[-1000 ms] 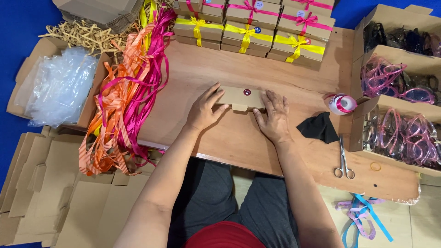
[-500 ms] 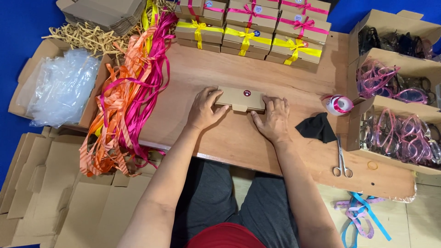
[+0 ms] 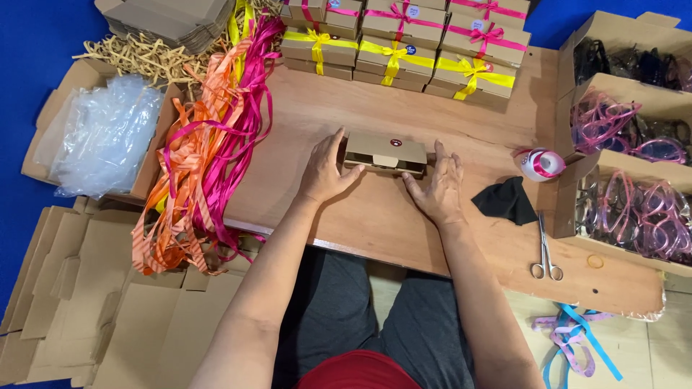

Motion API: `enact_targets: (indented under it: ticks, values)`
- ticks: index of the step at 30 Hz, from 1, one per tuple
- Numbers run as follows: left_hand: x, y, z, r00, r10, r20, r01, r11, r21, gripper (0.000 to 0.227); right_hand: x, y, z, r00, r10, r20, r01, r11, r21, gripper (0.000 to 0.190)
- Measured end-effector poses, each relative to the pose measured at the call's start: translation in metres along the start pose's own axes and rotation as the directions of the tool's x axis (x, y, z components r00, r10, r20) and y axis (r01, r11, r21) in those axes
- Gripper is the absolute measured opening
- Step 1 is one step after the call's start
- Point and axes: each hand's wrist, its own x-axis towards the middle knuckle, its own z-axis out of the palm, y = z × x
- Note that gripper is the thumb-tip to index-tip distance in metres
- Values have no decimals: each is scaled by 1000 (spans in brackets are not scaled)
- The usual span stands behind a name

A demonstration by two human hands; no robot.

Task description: The person folds a cardboard box by hand, places a pair of sunglasses inside it, and closes the box.

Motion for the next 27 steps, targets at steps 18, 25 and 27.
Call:
enact_targets:
  ticks: [18,25,27]
  values:
    - [3,-6,1,998,32,-45,-36,995,-89,52,4,-3,-6,988,-135,-78,133,990,-38,56]
    - [2,-10,4,997,44,-62,-48,996,-74,48,5,-4,-5,983,-143,-113,138,989,-52,51]
    - [4,-1,-1,998,36,-51,-41,995,-93,48,6,-14,-14,988,-125,-89,122,992,-38,56]
